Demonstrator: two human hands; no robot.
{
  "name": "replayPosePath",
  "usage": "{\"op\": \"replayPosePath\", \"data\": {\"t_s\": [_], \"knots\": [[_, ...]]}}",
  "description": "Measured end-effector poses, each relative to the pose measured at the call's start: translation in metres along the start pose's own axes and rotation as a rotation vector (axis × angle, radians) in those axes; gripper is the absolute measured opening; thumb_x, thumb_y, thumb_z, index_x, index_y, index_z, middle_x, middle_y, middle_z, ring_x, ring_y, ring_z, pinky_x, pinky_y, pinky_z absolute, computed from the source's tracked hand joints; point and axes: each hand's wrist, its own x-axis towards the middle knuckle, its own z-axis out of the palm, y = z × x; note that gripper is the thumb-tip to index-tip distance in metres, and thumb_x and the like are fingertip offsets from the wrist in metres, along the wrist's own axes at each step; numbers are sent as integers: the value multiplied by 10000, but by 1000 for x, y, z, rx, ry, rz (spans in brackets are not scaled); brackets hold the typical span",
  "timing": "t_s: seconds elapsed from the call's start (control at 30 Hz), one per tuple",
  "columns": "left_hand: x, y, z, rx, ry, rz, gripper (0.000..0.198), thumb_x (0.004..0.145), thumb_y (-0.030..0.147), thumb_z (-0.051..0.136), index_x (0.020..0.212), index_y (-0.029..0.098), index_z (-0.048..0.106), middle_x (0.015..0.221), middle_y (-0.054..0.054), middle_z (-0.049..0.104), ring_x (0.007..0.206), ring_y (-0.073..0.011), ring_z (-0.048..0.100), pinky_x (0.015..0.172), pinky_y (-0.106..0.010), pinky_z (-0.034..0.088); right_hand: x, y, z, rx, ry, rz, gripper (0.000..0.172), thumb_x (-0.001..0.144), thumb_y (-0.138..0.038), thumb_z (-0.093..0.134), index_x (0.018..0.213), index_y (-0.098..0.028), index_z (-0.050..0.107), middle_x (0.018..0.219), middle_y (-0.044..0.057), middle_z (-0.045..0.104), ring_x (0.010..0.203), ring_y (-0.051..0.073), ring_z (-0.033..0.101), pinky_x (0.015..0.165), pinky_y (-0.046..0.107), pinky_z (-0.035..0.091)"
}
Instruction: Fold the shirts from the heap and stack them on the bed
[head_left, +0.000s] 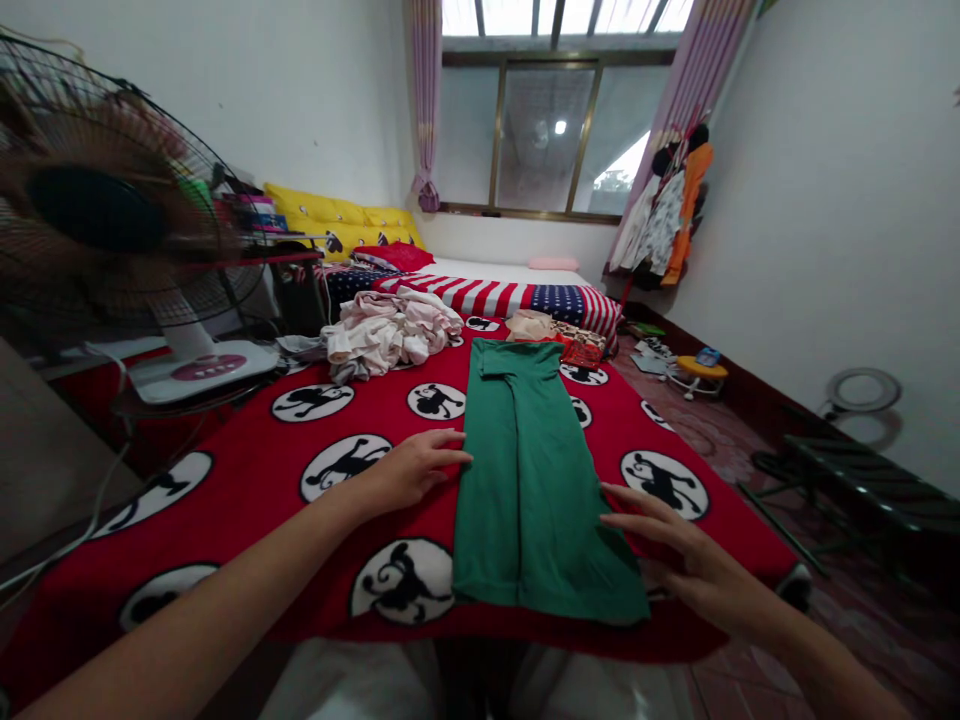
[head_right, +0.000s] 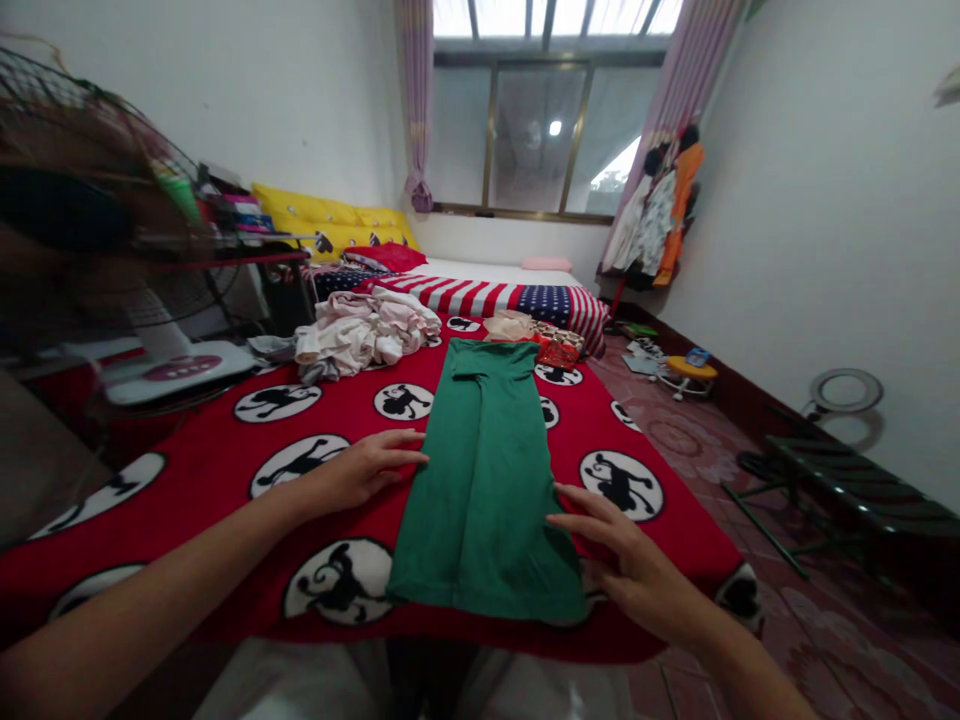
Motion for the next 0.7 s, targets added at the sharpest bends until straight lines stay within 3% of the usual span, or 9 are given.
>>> {"op": "replayPosePath", "data": {"t_s": [0.2, 0.3, 0.5, 0.63, 0.7], "knots": [[32, -17, 7, 158, 1, 99, 443, 853, 55, 537, 1257, 219, 610, 1384, -140, 523, 1237, -246, 535, 1015, -389, 446, 39, 20, 0, -332, 120, -93, 415, 922, -153, 446, 1279, -294, 602, 1455, 107, 453, 1240, 247, 535, 967, 423, 498], [46, -24, 12, 250, 16, 177, 454, 870, 34, 478, 1261, 228, 605, 1349, -134, 559, 1203, -252, 556, 1004, -421, 445, 56, 27, 3, -404, 91, -197, 437, 934, -121, 399, 1276, -302, 602, 1432, 100, 484, 1234, 231, 539, 971, 418, 491], [62, -28, 19, 164, -12, 265, 449, 885, 93, 493, 1300, 238, 581, 1393, -114, 532, 1250, -229, 527, 1053, -371, 403, 73, 29, 9, -324, 29, -272, 449, 921, -78, 387, 1230, -300, 626, 1419, 73, 508, 1289, 204, 490, 1035, 429, 439], [59, -21, 14, 123, -147, 278, 480, 895, 150, 501, 1360, 267, 526, 1475, -81, 447, 1367, -258, 400, 1144, -444, 284, 78, 29, 12, -206, -15, -235, 391, 923, -80, 349, 1101, -258, 648, 1354, 71, 573, 1323, 215, 457, 1061, 509, 384], [55, -15, 6, 88, -205, 249, 506, 885, 113, 479, 1368, 259, 520, 1475, -74, 447, 1383, -248, 377, 1147, -429, 289, 77, 26, 10, -144, -9, -204, 351, 930, -93, 330, 1066, -242, 617, 1281, 73, 629, 1298, 209, 488, 1066, 531, 361]]}}
